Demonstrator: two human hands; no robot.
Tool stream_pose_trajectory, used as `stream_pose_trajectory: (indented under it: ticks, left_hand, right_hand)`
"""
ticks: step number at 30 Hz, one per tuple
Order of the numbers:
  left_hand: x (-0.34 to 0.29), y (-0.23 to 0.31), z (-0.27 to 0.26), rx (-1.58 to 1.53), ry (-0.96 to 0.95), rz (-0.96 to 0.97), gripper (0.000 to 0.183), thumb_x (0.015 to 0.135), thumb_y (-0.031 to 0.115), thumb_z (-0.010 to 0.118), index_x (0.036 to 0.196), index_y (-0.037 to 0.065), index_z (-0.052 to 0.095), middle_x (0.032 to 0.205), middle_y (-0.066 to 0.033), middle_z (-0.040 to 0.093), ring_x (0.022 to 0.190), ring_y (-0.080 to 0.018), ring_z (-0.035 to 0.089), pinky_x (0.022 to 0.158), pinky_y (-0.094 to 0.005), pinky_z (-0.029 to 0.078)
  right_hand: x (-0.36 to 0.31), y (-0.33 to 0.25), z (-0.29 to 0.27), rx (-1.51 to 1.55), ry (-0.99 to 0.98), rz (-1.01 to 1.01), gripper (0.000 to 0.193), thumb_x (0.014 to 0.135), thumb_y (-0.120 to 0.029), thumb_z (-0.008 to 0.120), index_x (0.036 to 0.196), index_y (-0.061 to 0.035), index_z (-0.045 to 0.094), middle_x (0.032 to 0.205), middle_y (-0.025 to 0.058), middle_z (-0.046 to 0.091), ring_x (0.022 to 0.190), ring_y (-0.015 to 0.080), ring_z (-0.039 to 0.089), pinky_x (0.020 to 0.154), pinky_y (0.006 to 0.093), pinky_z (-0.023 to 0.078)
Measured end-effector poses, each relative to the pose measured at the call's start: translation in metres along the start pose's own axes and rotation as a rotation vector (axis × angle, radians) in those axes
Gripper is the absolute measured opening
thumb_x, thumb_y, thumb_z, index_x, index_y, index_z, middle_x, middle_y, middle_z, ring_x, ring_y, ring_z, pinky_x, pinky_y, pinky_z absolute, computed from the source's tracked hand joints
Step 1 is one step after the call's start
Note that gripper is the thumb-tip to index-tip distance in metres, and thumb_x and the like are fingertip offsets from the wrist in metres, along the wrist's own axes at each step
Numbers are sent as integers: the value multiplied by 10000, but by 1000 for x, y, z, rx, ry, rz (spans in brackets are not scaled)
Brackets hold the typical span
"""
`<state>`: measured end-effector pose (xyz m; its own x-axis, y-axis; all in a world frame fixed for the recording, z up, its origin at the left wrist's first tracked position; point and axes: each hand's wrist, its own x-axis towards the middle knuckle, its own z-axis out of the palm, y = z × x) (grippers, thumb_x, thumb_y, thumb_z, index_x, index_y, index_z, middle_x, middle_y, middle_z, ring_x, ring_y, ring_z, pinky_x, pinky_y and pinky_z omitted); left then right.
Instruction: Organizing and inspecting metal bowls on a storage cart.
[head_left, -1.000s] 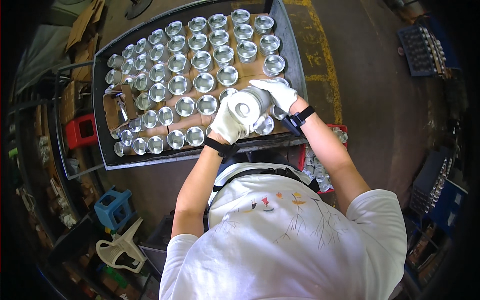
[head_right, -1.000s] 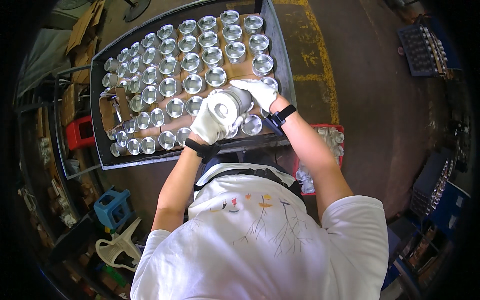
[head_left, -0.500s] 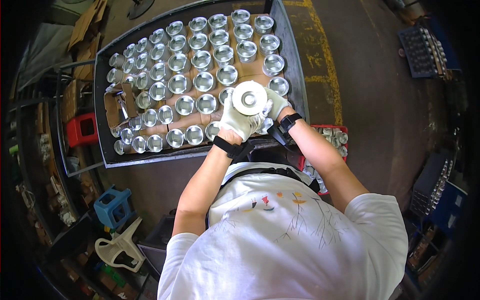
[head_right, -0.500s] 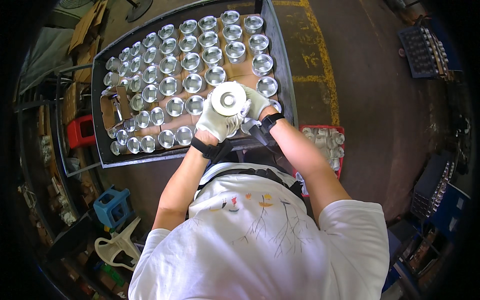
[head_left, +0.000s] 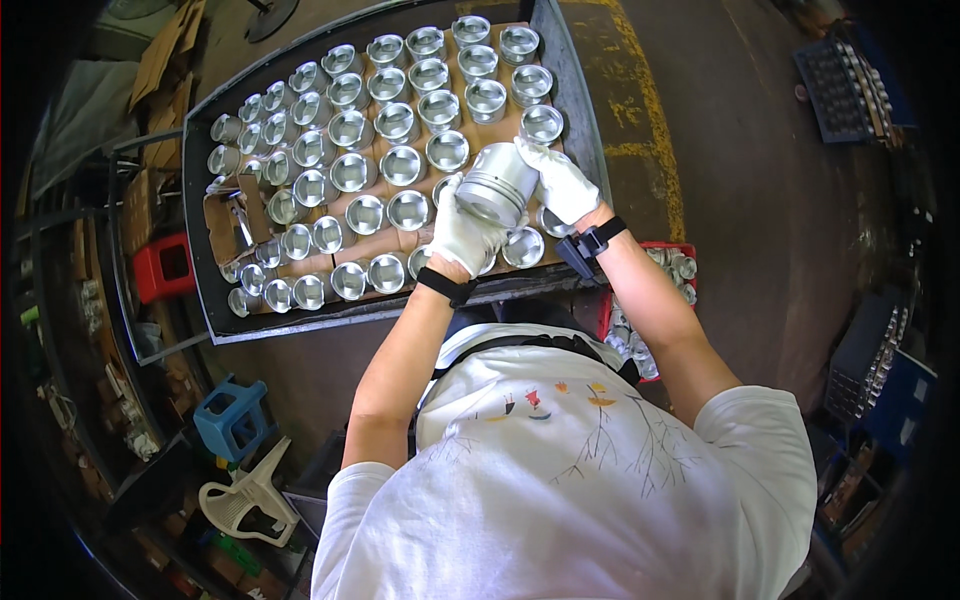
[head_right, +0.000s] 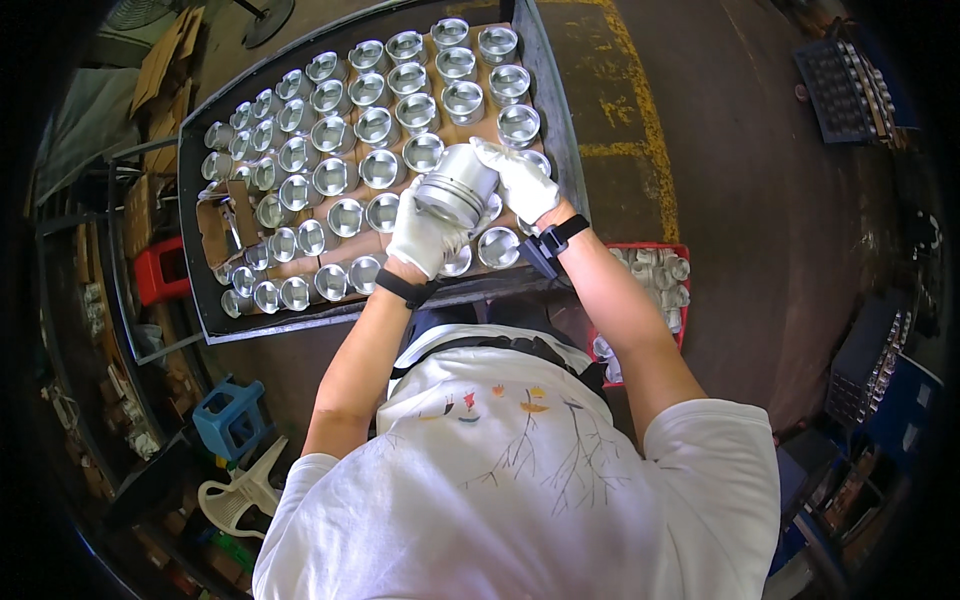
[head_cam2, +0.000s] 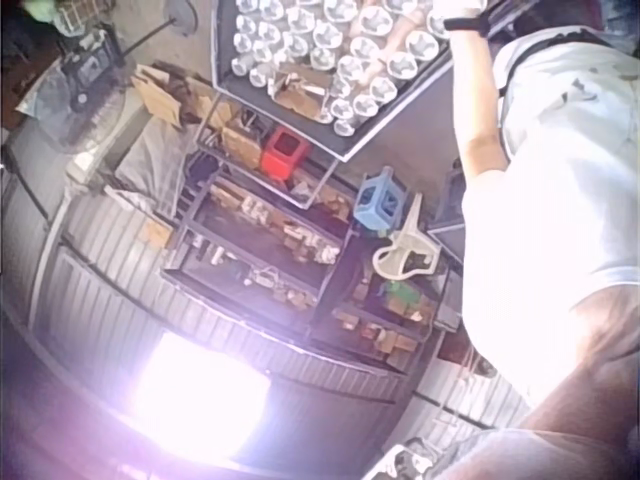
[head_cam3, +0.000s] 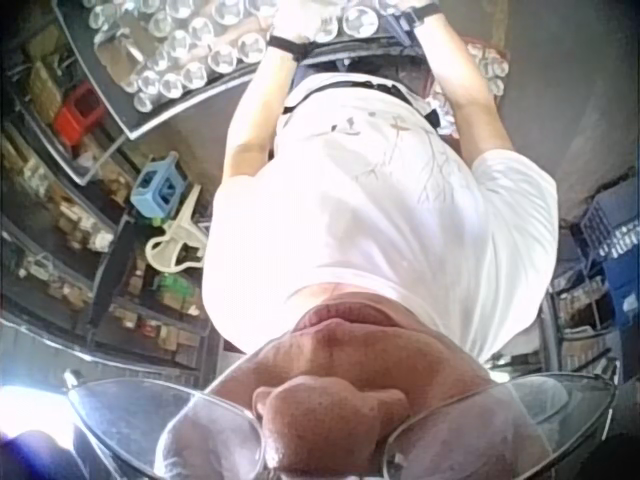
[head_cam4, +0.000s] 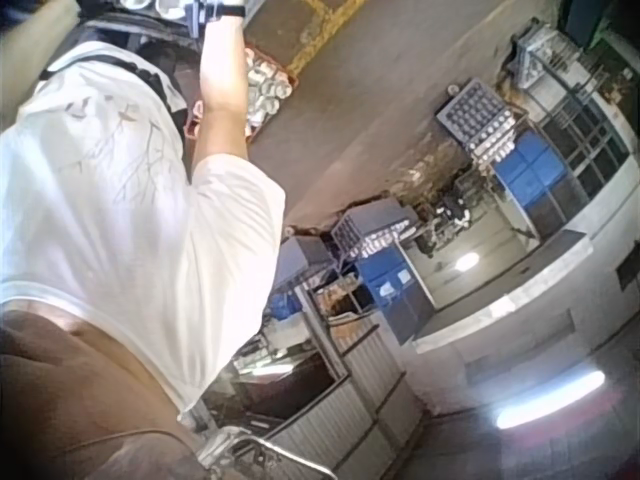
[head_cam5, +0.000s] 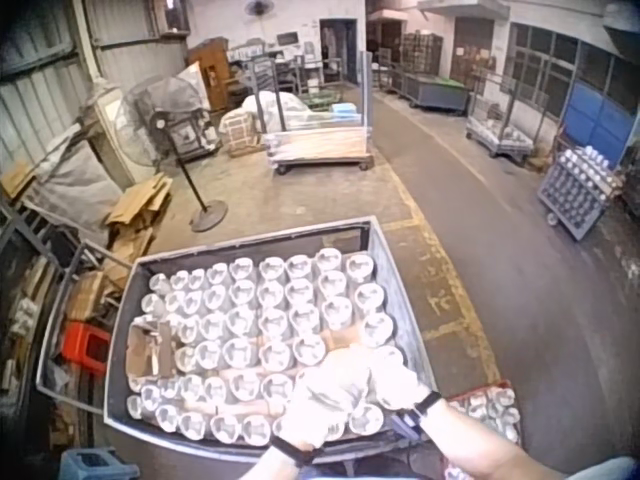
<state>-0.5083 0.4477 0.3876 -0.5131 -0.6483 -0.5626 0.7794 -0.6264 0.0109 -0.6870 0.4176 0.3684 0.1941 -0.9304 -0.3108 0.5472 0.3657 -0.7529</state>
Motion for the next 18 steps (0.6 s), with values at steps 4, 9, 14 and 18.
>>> stream_pose_trajectory:
  ticks: [4, 9, 14, 18]
  left_hand:
    - [7, 0, -3, 99, 40, 175, 552, 941, 354, 572, 1350, 6, 446, 1331, -189, 544, 1190, -371, 564, 1004, -577, 458]
    - [-2, 11, 1, 178, -24, 123, 585, 916, 347, 615, 1354, -1, 444, 1329, -186, 546, 1179, -355, 576, 974, -556, 482]
    - [-9, 28, -5, 29, -137, -34, 599, 918, 455, 556, 1368, 72, 459, 1325, -157, 553, 1145, -339, 588, 874, -560, 530]
    - [-11, 33, -3, 42, -148, -70, 558, 929, 460, 521, 1349, 95, 484, 1318, -149, 562, 1145, -332, 588, 926, -561, 496]
  right_hand:
    - [5, -4, -5, -116, -93, -26, 336, 965, -172, 610, 1279, -55, 573, 1217, 38, 615, 1142, 138, 554, 1025, 303, 413]
    - [3, -15, 6, -447, -158, -55, 363, 983, -215, 578, 1254, 25, 602, 1206, 79, 653, 1109, 160, 594, 991, 304, 443]
    - [0, -40, 7, -1067, -220, 110, 279, 976, -265, 578, 1069, -29, 694, 983, 76, 692, 1022, 172, 593, 908, 346, 440]
    - [11, -21, -18, -1467, -444, -617, 198, 896, -240, 631, 891, -60, 713, 802, 79, 609, 818, 289, 516, 770, 385, 419]
